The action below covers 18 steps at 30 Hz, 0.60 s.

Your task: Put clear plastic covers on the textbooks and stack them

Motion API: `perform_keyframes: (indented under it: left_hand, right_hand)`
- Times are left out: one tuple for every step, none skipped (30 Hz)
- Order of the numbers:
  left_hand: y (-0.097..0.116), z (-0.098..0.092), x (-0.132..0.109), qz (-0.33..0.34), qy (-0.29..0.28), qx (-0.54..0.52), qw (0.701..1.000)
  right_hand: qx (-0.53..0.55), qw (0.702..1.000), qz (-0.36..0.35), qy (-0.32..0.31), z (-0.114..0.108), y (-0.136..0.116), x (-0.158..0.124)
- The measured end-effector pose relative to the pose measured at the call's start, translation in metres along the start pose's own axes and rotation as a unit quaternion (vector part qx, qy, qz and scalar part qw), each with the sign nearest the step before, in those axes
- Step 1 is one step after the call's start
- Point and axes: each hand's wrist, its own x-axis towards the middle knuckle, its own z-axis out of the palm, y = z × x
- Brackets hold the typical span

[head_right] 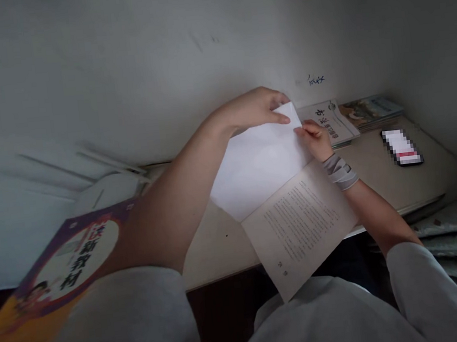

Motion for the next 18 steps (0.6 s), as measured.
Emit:
perform_keyframes:
  left_hand:
    - [0.0,-0.001,0.003,0.0,-0.034,0.011,0.999]
    - [0.0,-0.004,0.006,-0.004,-0.071,0.02,0.997]
    - [-0.001,-0.008,0.009,-0.013,-0.098,0.027,0.995]
    - [-0.002,-0.013,0.011,-0.025,-0.102,0.03,0.994]
    - [-0.003,-0.02,0.011,-0.044,-0.094,0.033,0.994]
    - [-0.003,-0.027,0.01,-0.068,-0.082,0.036,0.994]
    - [-0.003,-0.035,0.006,-0.094,-0.071,0.042,0.992]
    - [-0.001,-0.042,0.0,-0.118,-0.069,0.054,0.989]
    - [0.003,-0.048,-0.01,-0.137,-0.081,0.071,0.985]
    - [0.01,-0.053,-0.021,-0.149,-0.106,0.093,0.979]
    - [0.019,-0.056,-0.036,-0.152,-0.143,0.116,0.971]
    - [0.029,-0.057,-0.052,-0.146,-0.186,0.136,0.962]
    - [0.041,-0.058,-0.069,-0.134,-0.231,0.148,0.952]
    - [0.053,-0.057,-0.086,-0.12,-0.263,0.144,0.946]
    - [0.062,-0.057,-0.102,-0.103,-0.287,0.125,0.944]
    - [0.069,-0.056,-0.116,-0.082,-0.329,0.102,0.935]
    - [0.072,-0.055,-0.127,-0.056,-0.385,0.09,0.917]
    - [0.07,-0.055,-0.135,-0.033,-0.428,0.083,0.899]
  right_hand:
    - [0.001,1.0,0.01,0.022,0.0,0.001,0.001]
    - [0.003,0.999,0.02,0.045,-0.001,0.003,0.002]
    - [0.004,0.997,0.029,0.068,-0.002,0.004,0.004]
    - [0.002,0.995,0.038,0.087,-0.003,0.006,0.005]
    - [-0.004,0.994,0.045,0.102,-0.005,0.008,0.006]
    - [-0.01,0.992,0.051,0.112,-0.006,0.009,0.008]
    - [-0.016,0.992,0.053,0.117,-0.007,0.01,0.009]
    - [-0.016,0.991,0.053,0.122,-0.008,0.011,0.01]
    - [-0.011,0.991,0.048,0.125,-0.01,0.012,0.01]
    - [0.0,0.991,0.04,0.126,-0.013,0.013,0.011]
    - [0.015,0.991,0.028,0.127,-0.018,0.014,0.011]
    - [0.031,0.991,0.015,0.13,-0.026,0.015,0.011]
    - [0.045,0.99,0.005,0.137,-0.037,0.016,0.01]
    - [0.056,0.987,-0.003,0.15,-0.05,0.017,0.01]
    - [0.061,0.985,-0.009,0.163,-0.065,0.017,0.008]
    - [0.058,0.984,-0.01,0.171,-0.081,0.015,0.006]
    - [0.046,0.984,-0.012,0.169,-0.097,0.011,0.003]
    - [0.02,0.99,-0.011,0.142,-0.112,0.004,-0.001]
